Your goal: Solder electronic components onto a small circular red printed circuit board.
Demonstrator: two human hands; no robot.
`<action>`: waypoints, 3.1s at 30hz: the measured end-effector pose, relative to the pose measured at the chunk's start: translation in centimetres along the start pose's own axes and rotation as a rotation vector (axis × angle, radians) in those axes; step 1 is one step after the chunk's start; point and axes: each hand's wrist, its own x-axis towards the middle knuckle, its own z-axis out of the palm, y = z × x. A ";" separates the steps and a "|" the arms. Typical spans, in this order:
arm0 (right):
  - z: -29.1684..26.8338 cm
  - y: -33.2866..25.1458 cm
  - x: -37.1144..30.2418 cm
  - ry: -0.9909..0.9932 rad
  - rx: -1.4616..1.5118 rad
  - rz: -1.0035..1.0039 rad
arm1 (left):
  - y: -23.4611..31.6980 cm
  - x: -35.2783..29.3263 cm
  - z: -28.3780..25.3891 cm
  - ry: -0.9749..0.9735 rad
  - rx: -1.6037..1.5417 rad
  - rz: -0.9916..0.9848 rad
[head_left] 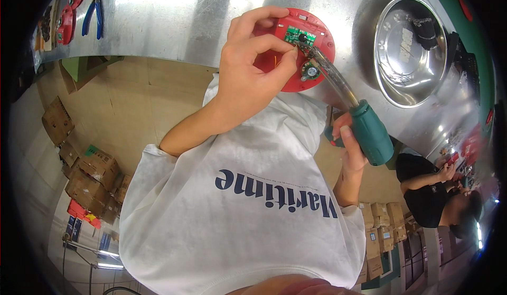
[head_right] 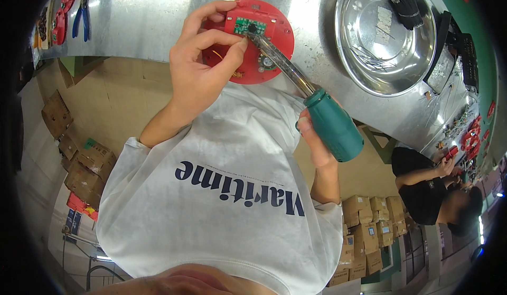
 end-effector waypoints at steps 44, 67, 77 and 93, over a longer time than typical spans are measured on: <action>-9.6 4.4 -0.4 0.282 0.607 -0.347 | 2.1 1.4 -1.4 -0.162 0.202 -0.065; -8.4 5.1 -0.8 0.434 0.884 -0.387 | 3.7 14.7 0.6 0.054 0.656 0.798; -7.9 5.3 -0.3 0.454 0.941 -0.377 | 6.0 10.7 11.5 -0.902 0.584 0.825; -7.9 4.9 -0.3 0.481 0.864 -0.367 | 6.8 10.7 11.9 -0.912 0.300 0.720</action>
